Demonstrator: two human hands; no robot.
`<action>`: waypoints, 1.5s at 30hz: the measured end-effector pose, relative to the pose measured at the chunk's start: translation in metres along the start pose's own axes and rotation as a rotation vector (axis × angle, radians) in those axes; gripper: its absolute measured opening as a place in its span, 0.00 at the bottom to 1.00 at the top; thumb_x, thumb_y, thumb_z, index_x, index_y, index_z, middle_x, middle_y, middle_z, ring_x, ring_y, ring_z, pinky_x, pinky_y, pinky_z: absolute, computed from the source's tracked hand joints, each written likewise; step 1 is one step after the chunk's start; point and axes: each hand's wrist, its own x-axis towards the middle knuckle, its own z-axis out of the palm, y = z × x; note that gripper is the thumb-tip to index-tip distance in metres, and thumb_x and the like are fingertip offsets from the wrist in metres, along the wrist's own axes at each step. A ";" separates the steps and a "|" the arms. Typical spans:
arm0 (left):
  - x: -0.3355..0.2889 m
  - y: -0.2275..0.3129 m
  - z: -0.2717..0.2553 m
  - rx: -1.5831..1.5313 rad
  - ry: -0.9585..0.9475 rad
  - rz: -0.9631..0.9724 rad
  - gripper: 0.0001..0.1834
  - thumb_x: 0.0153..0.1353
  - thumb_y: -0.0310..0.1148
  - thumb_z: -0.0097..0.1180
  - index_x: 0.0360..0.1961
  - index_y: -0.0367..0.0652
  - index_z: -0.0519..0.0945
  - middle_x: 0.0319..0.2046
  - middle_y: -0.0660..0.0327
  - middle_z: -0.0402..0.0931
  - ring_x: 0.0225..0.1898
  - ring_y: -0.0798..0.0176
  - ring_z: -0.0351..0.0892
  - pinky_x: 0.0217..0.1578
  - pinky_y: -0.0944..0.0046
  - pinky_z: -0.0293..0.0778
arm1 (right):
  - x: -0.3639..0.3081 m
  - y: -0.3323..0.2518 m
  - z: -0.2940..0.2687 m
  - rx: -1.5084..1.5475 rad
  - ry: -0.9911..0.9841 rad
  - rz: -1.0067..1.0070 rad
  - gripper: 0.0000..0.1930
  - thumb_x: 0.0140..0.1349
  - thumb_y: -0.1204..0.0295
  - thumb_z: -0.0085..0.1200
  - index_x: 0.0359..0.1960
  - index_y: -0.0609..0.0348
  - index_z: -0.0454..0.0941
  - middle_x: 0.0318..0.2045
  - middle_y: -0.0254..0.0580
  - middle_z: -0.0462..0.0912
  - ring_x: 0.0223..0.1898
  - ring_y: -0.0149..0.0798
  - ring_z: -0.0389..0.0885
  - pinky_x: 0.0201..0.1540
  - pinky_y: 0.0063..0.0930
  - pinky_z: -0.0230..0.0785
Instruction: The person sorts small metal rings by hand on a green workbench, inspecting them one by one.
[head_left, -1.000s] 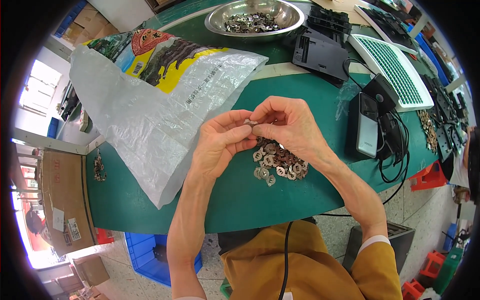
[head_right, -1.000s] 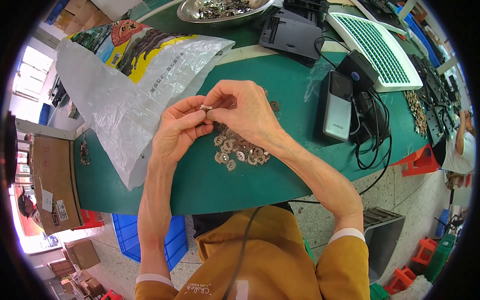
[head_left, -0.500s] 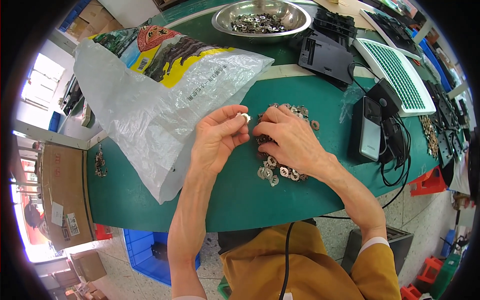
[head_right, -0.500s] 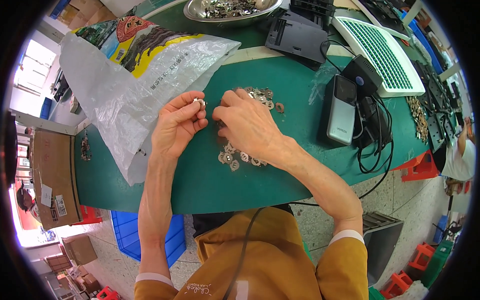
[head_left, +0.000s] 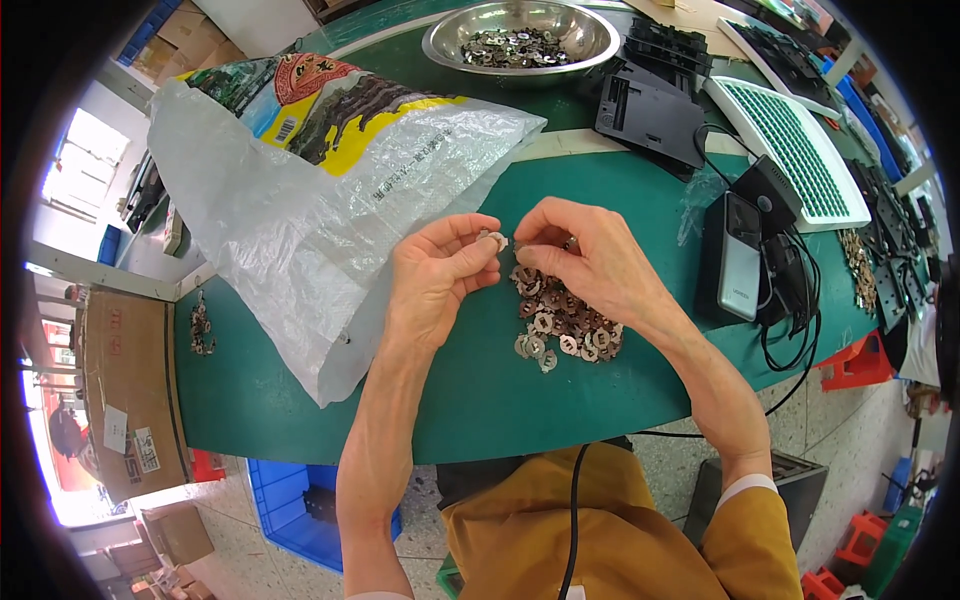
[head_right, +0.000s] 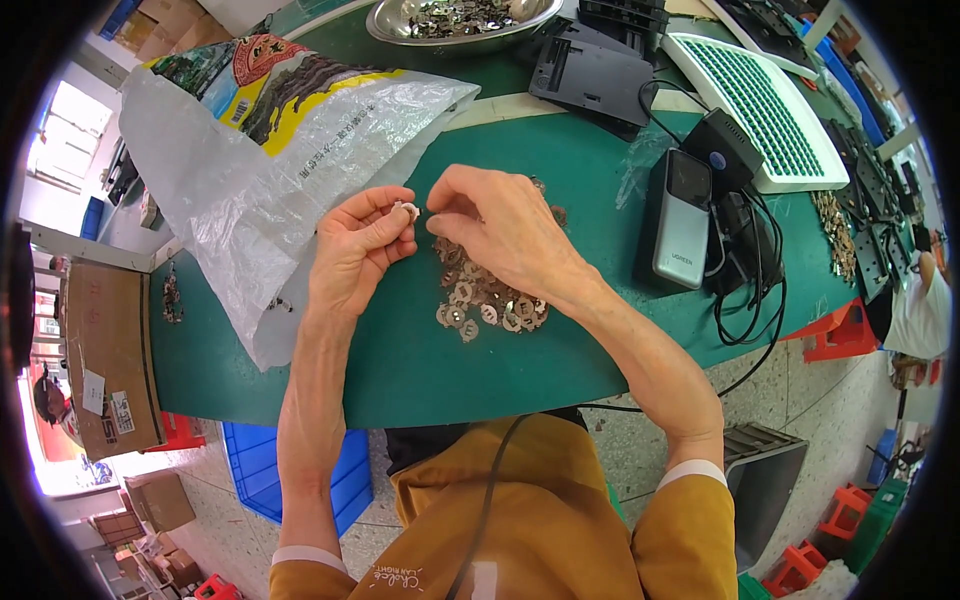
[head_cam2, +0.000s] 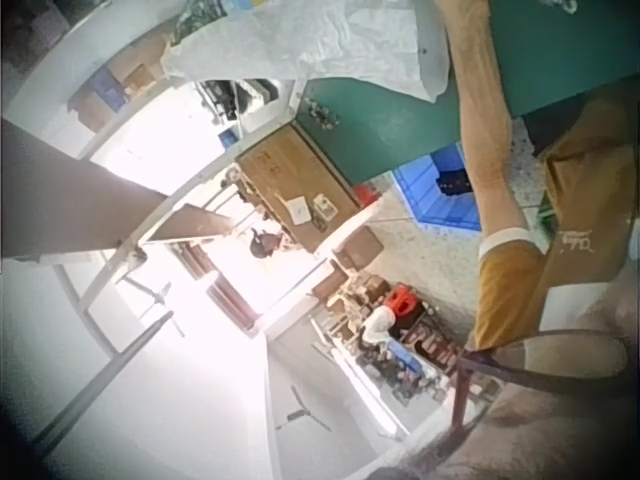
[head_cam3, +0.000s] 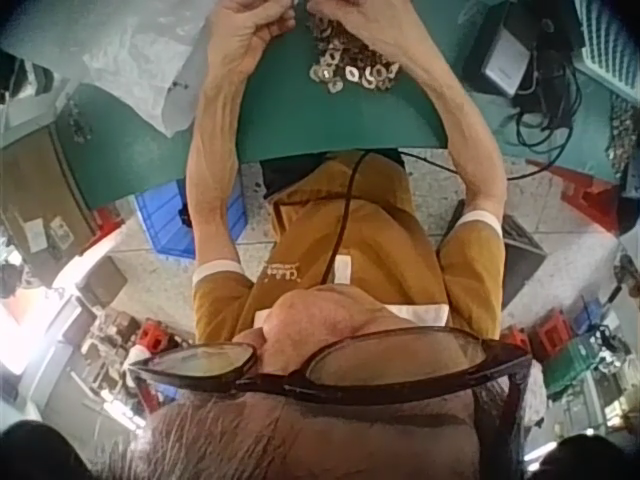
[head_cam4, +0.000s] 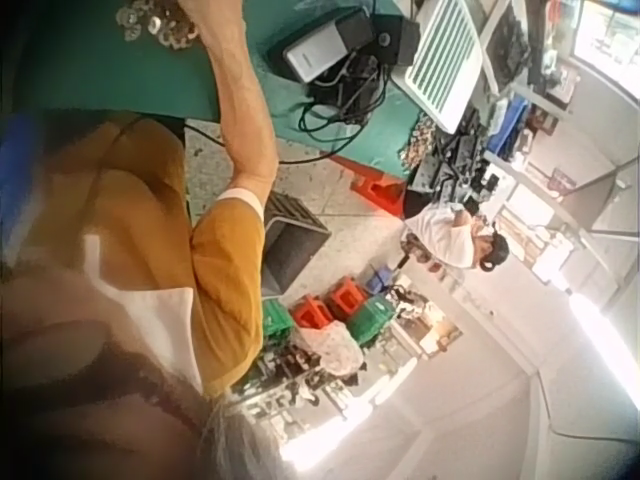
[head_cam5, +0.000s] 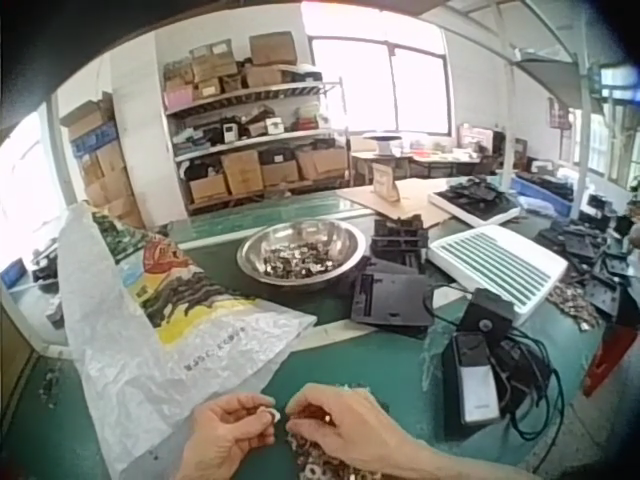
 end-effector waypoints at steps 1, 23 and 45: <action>0.000 0.000 0.002 0.021 -0.005 0.003 0.12 0.53 0.26 0.59 0.40 0.35 0.77 0.29 0.63 0.77 0.27 0.73 0.75 0.30 0.72 0.74 | 0.000 -0.001 0.000 0.141 0.042 0.022 0.06 0.49 0.76 0.54 0.28 0.66 0.75 0.24 0.45 0.80 0.27 0.40 0.79 0.33 0.29 0.70; -0.001 0.000 0.003 -0.121 -0.137 -0.092 0.11 0.57 0.24 0.54 0.42 0.34 0.75 0.32 0.59 0.77 0.30 0.68 0.77 0.33 0.68 0.77 | 0.002 0.009 -0.003 0.636 0.012 0.239 0.05 0.56 0.74 0.54 0.31 0.63 0.76 0.26 0.33 0.78 0.27 0.22 0.73 0.32 0.15 0.67; 0.003 0.002 -0.006 -0.228 -0.006 -0.053 0.05 0.54 0.28 0.55 0.31 0.38 0.76 0.29 0.58 0.77 0.23 0.72 0.72 0.27 0.70 0.71 | -0.009 0.011 0.008 -0.458 -0.116 -0.252 0.06 0.45 0.75 0.57 0.25 0.60 0.75 0.27 0.41 0.71 0.34 0.43 0.71 0.35 0.35 0.64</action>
